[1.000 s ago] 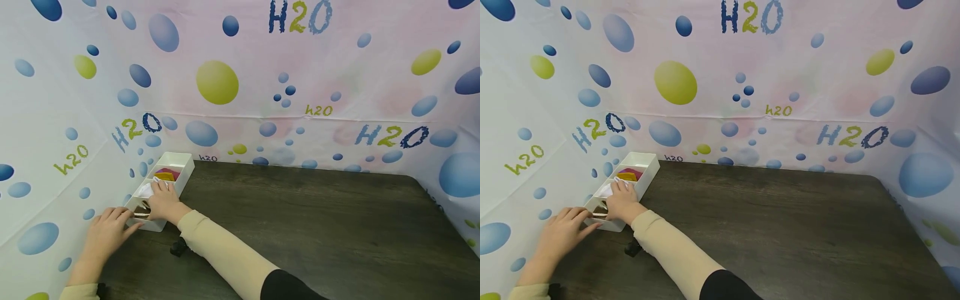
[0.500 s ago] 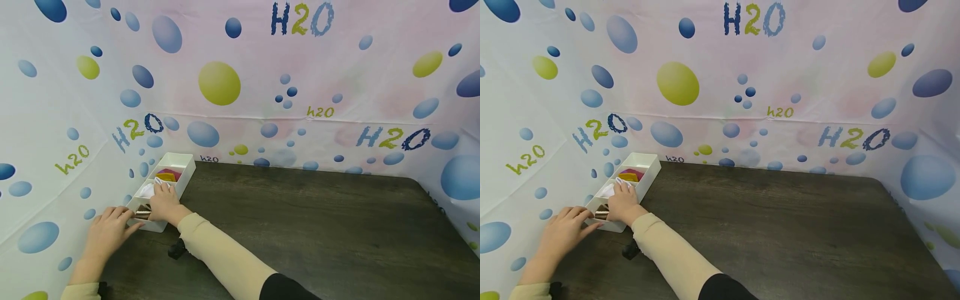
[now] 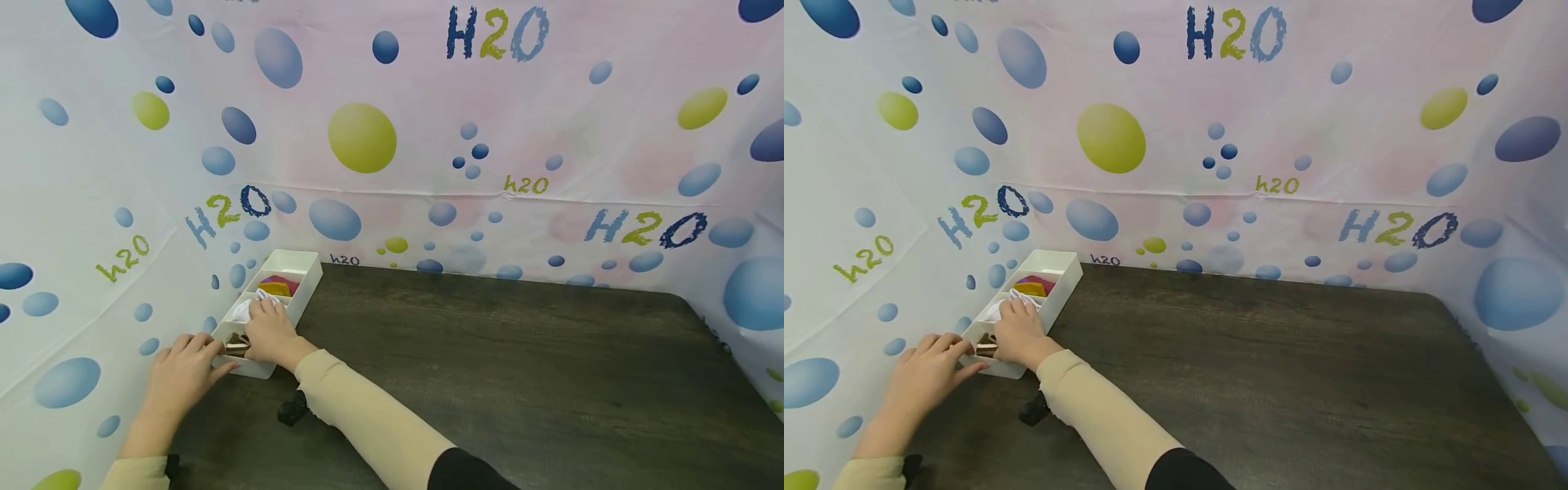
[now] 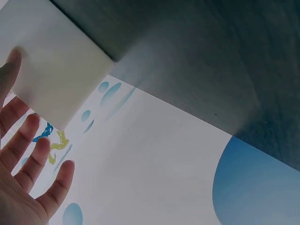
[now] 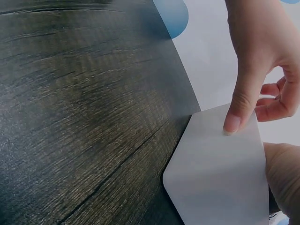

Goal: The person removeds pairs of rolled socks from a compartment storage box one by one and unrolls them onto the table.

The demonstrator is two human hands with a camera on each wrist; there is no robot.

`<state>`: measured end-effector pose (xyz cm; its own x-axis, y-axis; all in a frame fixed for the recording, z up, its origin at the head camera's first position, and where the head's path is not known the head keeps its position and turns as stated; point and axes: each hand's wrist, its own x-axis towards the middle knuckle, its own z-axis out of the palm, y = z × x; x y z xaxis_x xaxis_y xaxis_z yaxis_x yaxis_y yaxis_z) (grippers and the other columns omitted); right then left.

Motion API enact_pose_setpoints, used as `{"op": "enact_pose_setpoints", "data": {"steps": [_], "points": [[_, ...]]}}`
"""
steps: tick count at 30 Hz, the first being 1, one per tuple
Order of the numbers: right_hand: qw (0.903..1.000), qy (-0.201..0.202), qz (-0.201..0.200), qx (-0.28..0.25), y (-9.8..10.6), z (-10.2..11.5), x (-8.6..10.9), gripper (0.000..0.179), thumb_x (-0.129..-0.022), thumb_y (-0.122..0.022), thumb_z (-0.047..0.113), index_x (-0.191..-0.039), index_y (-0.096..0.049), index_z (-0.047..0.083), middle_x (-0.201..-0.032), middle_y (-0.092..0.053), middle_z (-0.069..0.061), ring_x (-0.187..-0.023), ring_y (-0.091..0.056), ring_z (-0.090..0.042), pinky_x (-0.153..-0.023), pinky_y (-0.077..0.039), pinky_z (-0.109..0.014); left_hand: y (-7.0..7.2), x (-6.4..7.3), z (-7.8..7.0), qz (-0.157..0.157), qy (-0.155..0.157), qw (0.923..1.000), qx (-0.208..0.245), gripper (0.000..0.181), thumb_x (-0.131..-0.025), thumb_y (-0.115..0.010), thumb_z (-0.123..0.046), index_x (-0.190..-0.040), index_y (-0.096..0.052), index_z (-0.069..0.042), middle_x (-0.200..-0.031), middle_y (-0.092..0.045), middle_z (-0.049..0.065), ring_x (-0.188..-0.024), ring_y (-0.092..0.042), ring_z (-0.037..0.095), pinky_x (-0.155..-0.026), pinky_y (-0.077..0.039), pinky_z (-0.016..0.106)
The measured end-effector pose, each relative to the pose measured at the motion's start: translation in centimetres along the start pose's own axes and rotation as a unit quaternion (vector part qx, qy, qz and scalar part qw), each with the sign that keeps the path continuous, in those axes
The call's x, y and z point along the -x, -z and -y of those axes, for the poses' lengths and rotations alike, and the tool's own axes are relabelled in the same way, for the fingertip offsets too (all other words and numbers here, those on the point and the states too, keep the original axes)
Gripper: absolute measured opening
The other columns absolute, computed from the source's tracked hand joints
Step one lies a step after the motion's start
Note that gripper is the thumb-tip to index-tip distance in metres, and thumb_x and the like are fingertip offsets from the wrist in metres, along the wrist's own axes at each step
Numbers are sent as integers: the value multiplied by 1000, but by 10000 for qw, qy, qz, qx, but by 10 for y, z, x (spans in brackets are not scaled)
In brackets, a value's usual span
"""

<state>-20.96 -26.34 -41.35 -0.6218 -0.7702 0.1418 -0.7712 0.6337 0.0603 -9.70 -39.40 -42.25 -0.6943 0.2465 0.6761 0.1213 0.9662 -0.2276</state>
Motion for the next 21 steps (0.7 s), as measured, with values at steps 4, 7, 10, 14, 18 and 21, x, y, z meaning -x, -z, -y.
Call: {"op": "enact_pose_setpoints", "data": {"steps": [4, 7, 10, 14, 18, 21], "points": [[9999, 33, -164, 2, 3, -3, 1, 29, -82, -68, 58, -77, -67, 30, -115, -45, 11, -110, -38, -9, -92, -32, -24, -1, -2, -1, 29, -9, 10000, -77, 80, -92, -16, -74, -73, -57, -8, -72, -49, 9, -66, -50, 33, -43, -34, 41], [9996, 69, -287, -6, 6, -5, 2, 27, -84, -67, 57, -80, -68, 30, -117, -46, 11, -113, -38, -8, -94, -33, -24, -2, -2, -1, 11, 7, 10000, -97, 79, -91, -16, -74, -70, -54, -9, -69, -44, 8, -61, -45, 31, -42, -29, 37], [9993, 82, -361, 12, 10, -6, 3, 25, -85, -65, 56, -84, -67, 31, -118, -46, 12, -114, -38, -8, -94, -34, -24, -2, -1, -2, -64, 13, 10000, -61, 78, -92, -18, -74, -70, -54, -9, -67, -43, 7, -59, -44, 30, -42, -27, 36], [9985, 98, -522, 145, 17, -9, 5, 27, -86, -63, 59, -87, -66, 32, -114, -45, 12, -111, -37, -8, -91, -34, -23, -3, -2, -2, -239, -41, 9997, -26, 76, -92, -20, -73, -70, -54, -9, -64, -43, 5, -55, -43, 28, -41, -26, 34], [9957, 182, -845, 332, 27, -14, 8, 30, -87, -60, 61, -90, -66, 31, -111, -45, 11, -106, -37, -9, -88, -34, -24, -4, -2, -2, -386, -55, 9992, 3, 74, -93, -23, -73, -70, -54, -10, -62, -46, 4, -55, -45, 28, -41, -26, 36], [9928, 260, -1095, 409, 33, -20, 14, 31, -87, -59, 60, -95, -68, 31, -113, -47, 10, -105, -38, -9, -87, -35, -25, -6, -1, -2, -313, -8, 9995, 46, 74, -93, -23, -73, -71, -56, -10, -62, -50, 6, -57, -48, 31, -42, -29, 38]]}}
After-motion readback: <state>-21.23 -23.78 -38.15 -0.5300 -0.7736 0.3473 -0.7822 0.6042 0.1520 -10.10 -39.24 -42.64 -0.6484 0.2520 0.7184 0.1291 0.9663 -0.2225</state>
